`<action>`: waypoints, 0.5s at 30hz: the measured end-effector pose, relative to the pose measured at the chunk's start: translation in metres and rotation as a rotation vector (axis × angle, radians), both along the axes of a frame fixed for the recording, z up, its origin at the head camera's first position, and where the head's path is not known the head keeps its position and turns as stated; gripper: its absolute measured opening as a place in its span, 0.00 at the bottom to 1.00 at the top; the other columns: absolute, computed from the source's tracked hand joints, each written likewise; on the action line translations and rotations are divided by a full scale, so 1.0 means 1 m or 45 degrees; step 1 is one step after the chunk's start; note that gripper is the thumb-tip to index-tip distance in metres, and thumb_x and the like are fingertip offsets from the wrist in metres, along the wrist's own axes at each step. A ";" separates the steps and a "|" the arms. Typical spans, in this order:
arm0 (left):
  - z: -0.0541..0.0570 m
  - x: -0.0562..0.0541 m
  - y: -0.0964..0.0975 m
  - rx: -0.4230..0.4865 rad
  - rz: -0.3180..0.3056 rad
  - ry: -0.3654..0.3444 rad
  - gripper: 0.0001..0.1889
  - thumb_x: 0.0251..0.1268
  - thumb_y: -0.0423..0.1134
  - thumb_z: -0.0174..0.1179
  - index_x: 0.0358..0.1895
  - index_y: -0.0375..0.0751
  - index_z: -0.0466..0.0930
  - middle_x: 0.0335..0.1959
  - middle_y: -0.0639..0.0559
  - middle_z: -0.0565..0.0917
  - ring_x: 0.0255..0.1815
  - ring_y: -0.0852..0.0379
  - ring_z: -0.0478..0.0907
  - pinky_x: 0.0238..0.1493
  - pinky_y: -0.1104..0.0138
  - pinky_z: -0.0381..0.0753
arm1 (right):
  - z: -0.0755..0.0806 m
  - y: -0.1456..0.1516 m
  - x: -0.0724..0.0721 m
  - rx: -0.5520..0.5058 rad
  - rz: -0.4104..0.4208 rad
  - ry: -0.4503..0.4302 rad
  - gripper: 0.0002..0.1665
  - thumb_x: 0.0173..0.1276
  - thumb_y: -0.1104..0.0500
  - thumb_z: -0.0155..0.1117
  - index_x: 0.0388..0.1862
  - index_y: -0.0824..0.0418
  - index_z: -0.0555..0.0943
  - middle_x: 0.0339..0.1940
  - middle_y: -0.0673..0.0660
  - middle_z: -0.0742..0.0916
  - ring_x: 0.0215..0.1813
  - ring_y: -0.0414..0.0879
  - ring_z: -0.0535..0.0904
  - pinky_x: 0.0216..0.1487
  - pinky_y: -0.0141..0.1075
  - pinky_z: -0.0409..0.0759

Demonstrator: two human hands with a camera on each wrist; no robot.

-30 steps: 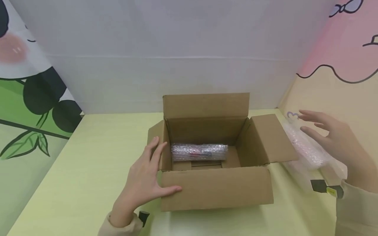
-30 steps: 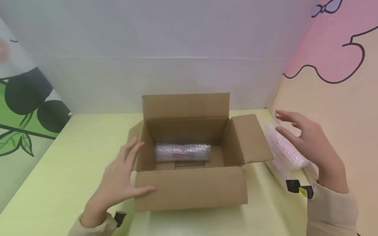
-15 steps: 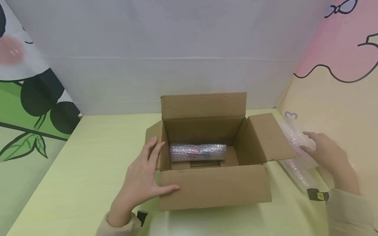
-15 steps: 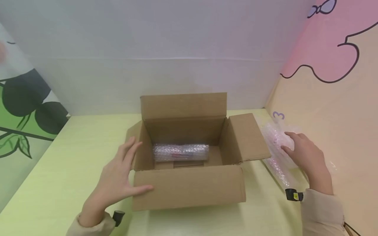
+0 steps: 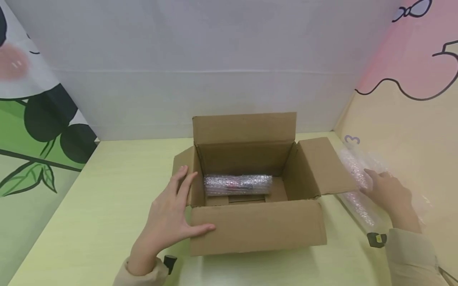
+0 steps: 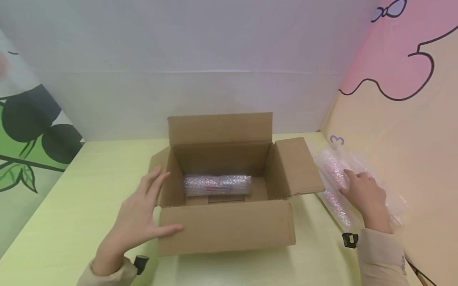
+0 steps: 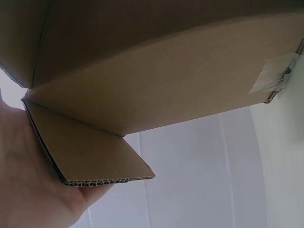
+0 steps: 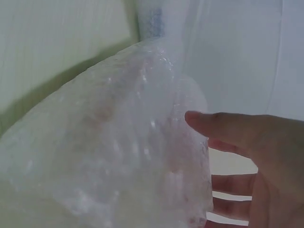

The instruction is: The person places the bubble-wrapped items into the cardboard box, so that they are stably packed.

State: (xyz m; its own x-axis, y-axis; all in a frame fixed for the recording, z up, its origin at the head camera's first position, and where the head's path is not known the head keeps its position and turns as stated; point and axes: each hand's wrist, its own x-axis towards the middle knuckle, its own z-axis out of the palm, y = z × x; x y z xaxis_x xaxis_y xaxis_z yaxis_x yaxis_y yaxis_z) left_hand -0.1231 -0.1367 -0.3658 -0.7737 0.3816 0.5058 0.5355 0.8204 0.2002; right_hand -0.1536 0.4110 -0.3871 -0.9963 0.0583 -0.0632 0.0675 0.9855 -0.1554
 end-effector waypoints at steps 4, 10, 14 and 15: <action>0.000 -0.001 -0.003 -0.005 0.015 -0.001 0.64 0.32 0.83 0.59 0.71 0.41 0.61 0.73 0.38 0.61 0.36 0.51 0.77 0.23 0.67 0.73 | -0.002 -0.001 -0.001 0.002 -0.007 0.020 0.42 0.64 0.40 0.62 0.69 0.62 0.64 0.57 0.80 0.75 0.55 0.78 0.69 0.30 0.67 0.71; 0.002 -0.001 -0.011 -0.003 0.029 -0.031 0.64 0.31 0.81 0.63 0.72 0.41 0.60 0.73 0.38 0.61 0.39 0.48 0.79 0.25 0.64 0.75 | -0.004 -0.001 0.001 0.030 -0.013 0.031 0.38 0.65 0.47 0.60 0.69 0.63 0.65 0.58 0.80 0.74 0.55 0.77 0.69 0.31 0.68 0.71; 0.004 -0.001 -0.018 0.000 0.033 -0.057 0.63 0.31 0.78 0.66 0.72 0.42 0.59 0.73 0.39 0.60 0.39 0.48 0.79 0.25 0.62 0.76 | -0.004 0.001 0.003 0.043 -0.022 0.051 0.36 0.68 0.45 0.56 0.69 0.63 0.64 0.58 0.79 0.73 0.53 0.79 0.70 0.32 0.69 0.71; 0.004 -0.001 -0.020 -0.001 0.033 -0.064 0.63 0.31 0.77 0.66 0.73 0.43 0.59 0.73 0.39 0.60 0.38 0.49 0.79 0.24 0.63 0.75 | -0.004 0.002 0.005 0.040 -0.027 0.057 0.36 0.69 0.44 0.55 0.69 0.63 0.64 0.59 0.79 0.72 0.53 0.80 0.70 0.33 0.70 0.70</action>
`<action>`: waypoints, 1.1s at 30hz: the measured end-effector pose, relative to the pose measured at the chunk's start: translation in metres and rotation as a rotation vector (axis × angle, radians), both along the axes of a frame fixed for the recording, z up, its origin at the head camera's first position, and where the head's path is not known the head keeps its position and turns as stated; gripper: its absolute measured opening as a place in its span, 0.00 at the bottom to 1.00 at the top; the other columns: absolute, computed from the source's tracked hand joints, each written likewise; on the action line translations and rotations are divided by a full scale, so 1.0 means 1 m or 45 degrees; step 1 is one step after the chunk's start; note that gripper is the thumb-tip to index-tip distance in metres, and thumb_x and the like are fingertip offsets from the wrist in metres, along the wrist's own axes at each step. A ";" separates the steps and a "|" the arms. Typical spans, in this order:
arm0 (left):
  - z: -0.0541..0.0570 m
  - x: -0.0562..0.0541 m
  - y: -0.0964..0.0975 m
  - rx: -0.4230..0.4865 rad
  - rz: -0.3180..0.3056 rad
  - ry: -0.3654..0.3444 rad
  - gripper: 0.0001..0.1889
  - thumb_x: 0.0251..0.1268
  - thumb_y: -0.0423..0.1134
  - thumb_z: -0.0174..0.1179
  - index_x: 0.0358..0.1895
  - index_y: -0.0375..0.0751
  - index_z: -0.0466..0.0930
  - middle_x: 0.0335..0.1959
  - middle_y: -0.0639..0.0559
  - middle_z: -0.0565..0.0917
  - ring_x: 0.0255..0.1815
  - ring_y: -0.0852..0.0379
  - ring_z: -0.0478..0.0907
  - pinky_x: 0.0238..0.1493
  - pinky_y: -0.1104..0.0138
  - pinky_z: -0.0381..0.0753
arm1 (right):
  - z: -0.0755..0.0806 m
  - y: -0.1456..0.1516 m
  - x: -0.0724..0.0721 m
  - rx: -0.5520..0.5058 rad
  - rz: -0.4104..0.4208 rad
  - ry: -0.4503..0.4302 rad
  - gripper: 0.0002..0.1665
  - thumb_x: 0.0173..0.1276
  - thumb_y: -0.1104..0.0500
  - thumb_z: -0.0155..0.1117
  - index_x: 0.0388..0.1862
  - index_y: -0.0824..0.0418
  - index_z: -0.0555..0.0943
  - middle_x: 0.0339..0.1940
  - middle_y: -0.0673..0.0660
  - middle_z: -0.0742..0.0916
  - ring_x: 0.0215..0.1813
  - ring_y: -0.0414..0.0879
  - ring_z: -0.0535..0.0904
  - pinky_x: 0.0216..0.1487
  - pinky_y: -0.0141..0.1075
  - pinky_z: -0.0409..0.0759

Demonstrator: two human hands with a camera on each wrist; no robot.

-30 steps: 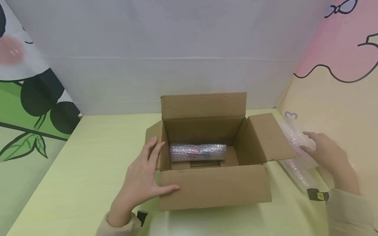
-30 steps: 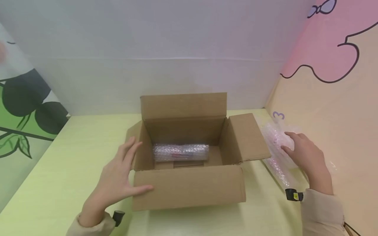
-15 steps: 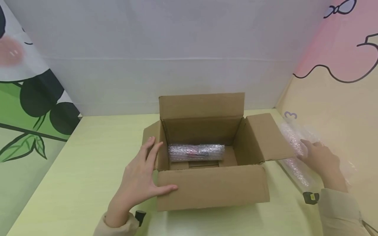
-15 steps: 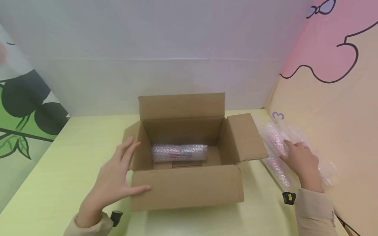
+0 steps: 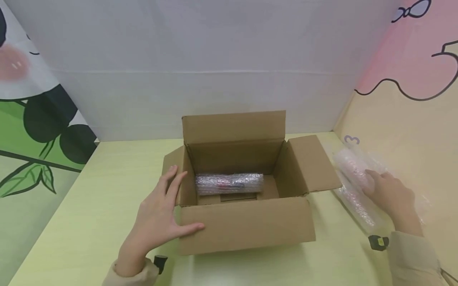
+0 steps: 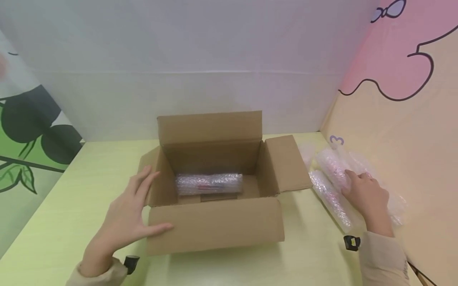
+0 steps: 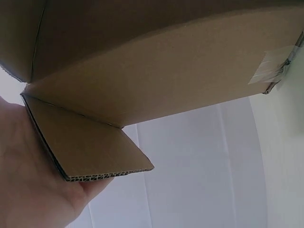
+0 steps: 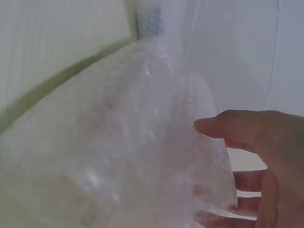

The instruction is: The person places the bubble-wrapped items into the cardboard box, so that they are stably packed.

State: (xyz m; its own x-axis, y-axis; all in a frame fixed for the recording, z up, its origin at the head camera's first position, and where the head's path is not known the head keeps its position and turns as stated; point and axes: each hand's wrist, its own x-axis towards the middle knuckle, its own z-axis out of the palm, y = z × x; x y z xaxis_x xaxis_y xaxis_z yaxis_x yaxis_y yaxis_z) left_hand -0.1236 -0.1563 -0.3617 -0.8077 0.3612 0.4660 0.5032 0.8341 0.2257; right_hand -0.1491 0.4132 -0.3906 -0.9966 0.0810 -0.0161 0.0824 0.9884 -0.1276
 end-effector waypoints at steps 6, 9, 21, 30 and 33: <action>0.000 0.001 -0.008 0.003 -0.012 -0.007 0.63 0.31 0.77 0.67 0.74 0.44 0.58 0.74 0.39 0.60 0.39 0.48 0.81 0.22 0.68 0.70 | 0.011 0.005 0.005 -0.007 -0.012 0.033 0.37 0.71 0.40 0.51 0.71 0.61 0.63 0.59 0.78 0.72 0.53 0.80 0.69 0.33 0.73 0.68; -0.001 0.001 -0.009 0.009 -0.030 0.006 0.63 0.32 0.77 0.66 0.74 0.43 0.58 0.73 0.38 0.60 0.44 0.44 0.81 0.21 0.70 0.68 | 0.023 0.004 0.007 0.013 -0.015 0.045 0.38 0.72 0.38 0.50 0.72 0.59 0.62 0.60 0.77 0.72 0.54 0.80 0.68 0.33 0.73 0.68; -0.008 0.003 -0.003 0.054 -0.063 0.060 0.64 0.34 0.80 0.62 0.75 0.42 0.56 0.74 0.38 0.60 0.43 0.46 0.80 0.21 0.70 0.67 | 0.095 -0.035 0.017 -0.002 0.152 0.547 0.34 0.66 0.54 0.61 0.71 0.54 0.68 0.59 0.73 0.77 0.56 0.73 0.70 0.40 0.68 0.69; -0.010 -0.004 0.000 0.084 -0.045 0.034 0.63 0.33 0.79 0.64 0.74 0.43 0.58 0.74 0.40 0.60 0.26 0.63 0.69 0.19 0.74 0.62 | 0.150 -0.104 0.011 0.109 0.651 1.020 0.32 0.69 0.36 0.47 0.62 0.53 0.78 0.51 0.61 0.85 0.47 0.59 0.79 0.25 0.50 0.74; -0.010 -0.005 0.000 0.093 -0.043 0.025 0.63 0.32 0.78 0.65 0.74 0.44 0.58 0.74 0.41 0.60 0.25 0.63 0.70 0.19 0.74 0.63 | 0.162 -0.129 0.003 0.108 0.851 1.058 0.37 0.72 0.31 0.38 0.60 0.53 0.80 0.49 0.58 0.86 0.44 0.54 0.81 0.23 0.46 0.73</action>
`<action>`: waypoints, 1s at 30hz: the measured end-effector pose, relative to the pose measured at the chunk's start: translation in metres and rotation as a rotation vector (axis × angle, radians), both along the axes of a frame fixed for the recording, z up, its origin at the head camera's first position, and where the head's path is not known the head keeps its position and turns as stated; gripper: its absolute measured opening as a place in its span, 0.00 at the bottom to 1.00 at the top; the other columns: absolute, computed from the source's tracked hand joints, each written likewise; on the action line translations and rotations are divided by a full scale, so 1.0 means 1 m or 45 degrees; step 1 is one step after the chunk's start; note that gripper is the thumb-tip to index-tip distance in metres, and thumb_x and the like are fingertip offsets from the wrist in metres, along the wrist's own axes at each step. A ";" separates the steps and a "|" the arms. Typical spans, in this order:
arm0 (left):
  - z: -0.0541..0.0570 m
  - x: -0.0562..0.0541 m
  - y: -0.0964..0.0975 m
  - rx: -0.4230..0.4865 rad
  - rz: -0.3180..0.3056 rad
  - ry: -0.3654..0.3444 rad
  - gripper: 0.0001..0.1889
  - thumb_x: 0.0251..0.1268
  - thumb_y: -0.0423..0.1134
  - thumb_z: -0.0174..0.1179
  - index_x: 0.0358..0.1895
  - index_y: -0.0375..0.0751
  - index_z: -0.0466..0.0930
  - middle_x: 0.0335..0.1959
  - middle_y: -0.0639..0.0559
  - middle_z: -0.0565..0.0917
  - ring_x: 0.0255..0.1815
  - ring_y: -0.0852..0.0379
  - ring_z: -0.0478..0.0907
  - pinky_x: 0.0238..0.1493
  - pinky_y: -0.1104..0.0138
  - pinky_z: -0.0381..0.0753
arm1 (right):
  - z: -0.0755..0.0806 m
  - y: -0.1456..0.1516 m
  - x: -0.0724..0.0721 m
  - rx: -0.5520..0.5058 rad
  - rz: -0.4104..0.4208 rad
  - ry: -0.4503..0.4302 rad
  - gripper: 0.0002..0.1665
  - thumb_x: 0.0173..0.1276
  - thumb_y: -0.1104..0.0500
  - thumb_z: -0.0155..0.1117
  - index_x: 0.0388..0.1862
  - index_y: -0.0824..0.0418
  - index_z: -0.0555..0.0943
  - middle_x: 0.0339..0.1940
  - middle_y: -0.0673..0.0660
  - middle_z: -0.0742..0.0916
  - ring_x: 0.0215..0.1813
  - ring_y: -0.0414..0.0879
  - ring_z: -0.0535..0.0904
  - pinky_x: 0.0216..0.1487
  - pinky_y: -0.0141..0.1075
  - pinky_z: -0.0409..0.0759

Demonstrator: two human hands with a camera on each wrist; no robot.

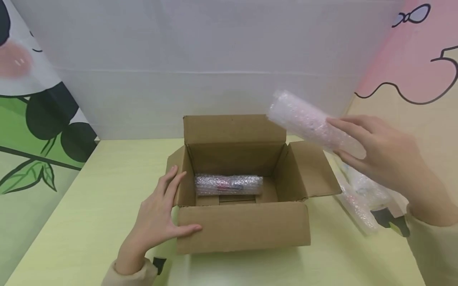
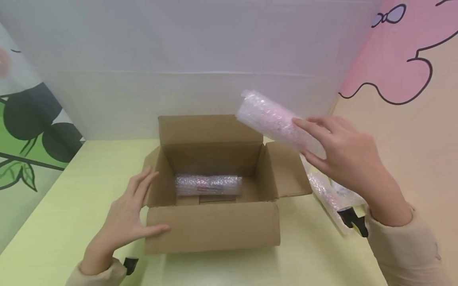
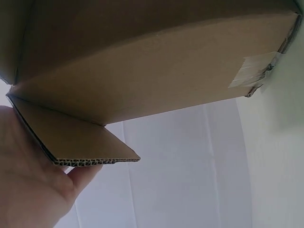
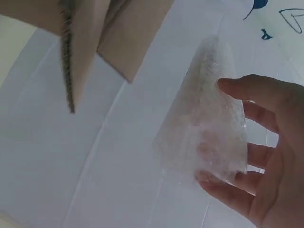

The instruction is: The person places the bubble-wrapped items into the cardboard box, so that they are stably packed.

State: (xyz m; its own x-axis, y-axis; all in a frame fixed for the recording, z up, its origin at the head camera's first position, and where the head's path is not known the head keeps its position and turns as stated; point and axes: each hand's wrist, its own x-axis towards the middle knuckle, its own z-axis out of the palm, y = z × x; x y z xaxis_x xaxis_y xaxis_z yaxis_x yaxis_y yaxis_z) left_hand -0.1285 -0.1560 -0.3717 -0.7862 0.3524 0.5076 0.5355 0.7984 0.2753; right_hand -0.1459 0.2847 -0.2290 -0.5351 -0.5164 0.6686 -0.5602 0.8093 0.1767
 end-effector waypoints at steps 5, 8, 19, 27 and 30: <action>-0.002 -0.001 0.000 0.034 -0.016 -0.008 0.63 0.32 0.77 0.66 0.74 0.46 0.57 0.73 0.42 0.61 0.28 0.61 0.73 0.19 0.74 0.64 | 0.013 -0.038 -0.013 0.171 0.240 -0.158 0.27 0.65 0.44 0.62 0.61 0.52 0.78 0.50 0.56 0.86 0.43 0.51 0.82 0.26 0.42 0.79; -0.004 -0.002 0.001 0.052 -0.024 -0.004 0.64 0.32 0.77 0.66 0.75 0.45 0.56 0.73 0.41 0.61 0.29 0.60 0.73 0.19 0.74 0.63 | 0.015 -0.062 -0.021 0.298 0.288 -0.332 0.31 0.57 0.53 0.71 0.62 0.49 0.78 0.51 0.53 0.85 0.43 0.48 0.83 0.26 0.38 0.78; -0.008 -0.003 0.001 0.062 -0.030 0.021 0.64 0.35 0.79 0.63 0.75 0.43 0.55 0.73 0.40 0.61 0.26 0.63 0.69 0.18 0.75 0.62 | 0.007 -0.142 -0.051 0.759 0.236 -0.667 0.24 0.66 0.49 0.65 0.61 0.42 0.78 0.46 0.50 0.85 0.44 0.49 0.81 0.21 0.35 0.66; -0.010 -0.004 0.001 0.088 -0.054 0.053 0.63 0.37 0.80 0.61 0.74 0.42 0.57 0.73 0.41 0.62 0.25 0.66 0.66 0.19 0.75 0.63 | -0.007 -0.185 -0.069 1.035 0.209 -0.856 0.30 0.62 0.48 0.69 0.64 0.42 0.76 0.51 0.51 0.85 0.50 0.49 0.82 0.33 0.46 0.80; -0.010 -0.004 0.001 0.097 -0.058 0.051 0.62 0.37 0.80 0.61 0.74 0.41 0.58 0.73 0.41 0.61 0.25 0.66 0.66 0.18 0.75 0.63 | -0.014 -0.197 -0.074 1.093 0.200 -0.945 0.31 0.62 0.49 0.69 0.65 0.43 0.75 0.57 0.51 0.84 0.56 0.48 0.80 0.42 0.49 0.81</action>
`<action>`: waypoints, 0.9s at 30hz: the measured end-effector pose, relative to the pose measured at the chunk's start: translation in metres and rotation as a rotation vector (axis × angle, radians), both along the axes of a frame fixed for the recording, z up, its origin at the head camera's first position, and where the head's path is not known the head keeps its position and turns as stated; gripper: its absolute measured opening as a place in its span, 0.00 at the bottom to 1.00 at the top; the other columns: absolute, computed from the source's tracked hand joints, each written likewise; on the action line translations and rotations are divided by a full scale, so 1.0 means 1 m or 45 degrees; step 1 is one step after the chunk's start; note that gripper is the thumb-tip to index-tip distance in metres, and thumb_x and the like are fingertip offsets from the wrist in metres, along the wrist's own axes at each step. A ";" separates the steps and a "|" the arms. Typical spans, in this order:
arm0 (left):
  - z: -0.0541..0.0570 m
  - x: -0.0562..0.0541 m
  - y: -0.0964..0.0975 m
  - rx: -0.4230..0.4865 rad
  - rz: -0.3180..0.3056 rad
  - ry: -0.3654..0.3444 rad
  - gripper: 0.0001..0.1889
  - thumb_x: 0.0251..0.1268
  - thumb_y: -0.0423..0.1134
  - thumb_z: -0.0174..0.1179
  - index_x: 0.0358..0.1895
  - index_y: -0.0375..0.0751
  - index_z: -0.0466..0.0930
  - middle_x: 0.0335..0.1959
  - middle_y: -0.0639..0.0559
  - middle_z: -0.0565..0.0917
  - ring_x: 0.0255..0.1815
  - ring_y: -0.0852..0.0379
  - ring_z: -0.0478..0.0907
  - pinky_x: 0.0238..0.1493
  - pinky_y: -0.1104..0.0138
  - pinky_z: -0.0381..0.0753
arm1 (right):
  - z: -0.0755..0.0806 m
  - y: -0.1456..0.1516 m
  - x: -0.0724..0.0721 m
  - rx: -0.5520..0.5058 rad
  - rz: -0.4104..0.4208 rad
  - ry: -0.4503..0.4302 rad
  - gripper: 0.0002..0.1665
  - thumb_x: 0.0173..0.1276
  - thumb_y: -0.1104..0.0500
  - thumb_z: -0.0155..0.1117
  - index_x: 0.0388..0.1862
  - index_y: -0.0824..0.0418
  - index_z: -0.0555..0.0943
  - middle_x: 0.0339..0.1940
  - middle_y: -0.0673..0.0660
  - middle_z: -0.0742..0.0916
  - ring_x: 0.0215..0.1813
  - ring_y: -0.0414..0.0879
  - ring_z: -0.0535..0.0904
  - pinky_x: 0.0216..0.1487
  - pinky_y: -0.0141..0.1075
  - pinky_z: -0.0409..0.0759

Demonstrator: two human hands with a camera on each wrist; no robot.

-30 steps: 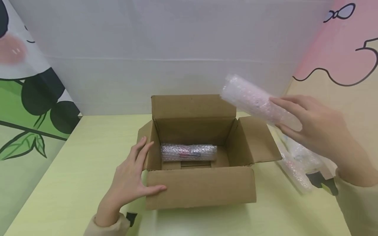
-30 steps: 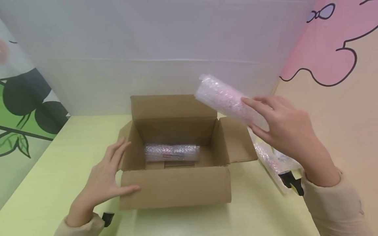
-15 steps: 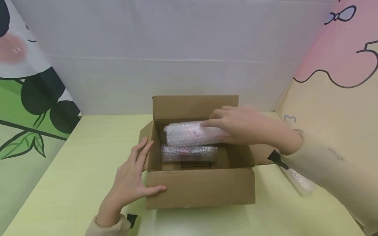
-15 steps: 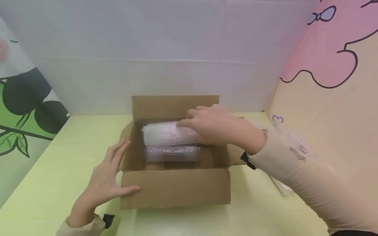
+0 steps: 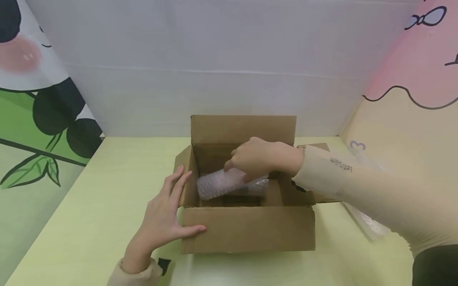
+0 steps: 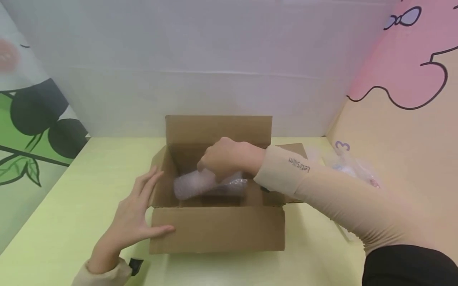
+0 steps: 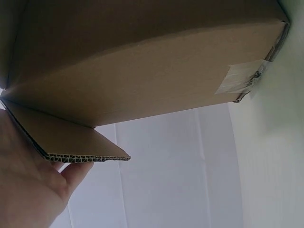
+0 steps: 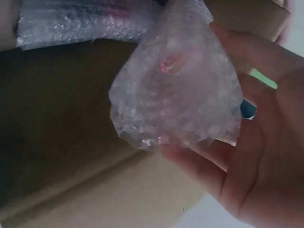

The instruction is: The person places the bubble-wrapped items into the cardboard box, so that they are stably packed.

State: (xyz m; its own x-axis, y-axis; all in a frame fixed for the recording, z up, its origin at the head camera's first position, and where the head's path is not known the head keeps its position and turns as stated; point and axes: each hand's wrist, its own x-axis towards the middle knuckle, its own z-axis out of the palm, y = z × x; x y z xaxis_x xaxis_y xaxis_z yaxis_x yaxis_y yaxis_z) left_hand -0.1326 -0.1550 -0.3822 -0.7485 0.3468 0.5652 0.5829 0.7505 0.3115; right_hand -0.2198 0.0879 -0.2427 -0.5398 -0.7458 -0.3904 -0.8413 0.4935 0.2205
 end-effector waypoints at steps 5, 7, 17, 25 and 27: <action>0.000 0.000 0.001 0.003 0.001 0.002 0.62 0.37 0.80 0.61 0.74 0.42 0.57 0.73 0.42 0.61 0.25 0.66 0.65 0.19 0.75 0.62 | -0.011 -0.011 -0.007 0.067 -0.069 -0.127 0.32 0.62 0.49 0.69 0.67 0.43 0.73 0.65 0.49 0.80 0.64 0.47 0.76 0.53 0.50 0.79; 0.000 0.001 0.001 0.003 0.000 0.011 0.62 0.37 0.80 0.61 0.74 0.42 0.57 0.73 0.41 0.61 0.24 0.67 0.64 0.19 0.75 0.62 | -0.016 -0.014 -0.009 0.095 -0.107 -0.182 0.34 0.62 0.49 0.69 0.68 0.43 0.72 0.67 0.49 0.78 0.66 0.47 0.74 0.56 0.50 0.77; 0.001 0.002 0.000 0.002 0.007 0.024 0.62 0.37 0.79 0.61 0.74 0.43 0.57 0.73 0.42 0.62 0.24 0.67 0.65 0.19 0.75 0.63 | -0.041 -0.019 -0.018 0.169 -0.193 -0.379 0.43 0.57 0.51 0.74 0.71 0.43 0.67 0.67 0.50 0.77 0.67 0.46 0.72 0.61 0.47 0.74; 0.001 0.002 0.000 -0.009 0.018 -0.002 0.62 0.36 0.80 0.62 0.75 0.44 0.57 0.74 0.42 0.61 0.26 0.65 0.67 0.20 0.75 0.63 | -0.045 -0.016 -0.018 0.115 -0.207 -0.457 0.44 0.58 0.48 0.73 0.72 0.43 0.66 0.70 0.52 0.75 0.68 0.48 0.73 0.60 0.45 0.76; 0.002 0.002 0.000 -0.012 0.017 0.001 0.62 0.36 0.80 0.62 0.74 0.44 0.57 0.73 0.42 0.61 0.26 0.65 0.67 0.19 0.75 0.64 | -0.039 -0.013 -0.018 0.080 -0.203 -0.457 0.44 0.59 0.48 0.72 0.73 0.44 0.65 0.68 0.53 0.77 0.66 0.48 0.74 0.59 0.45 0.76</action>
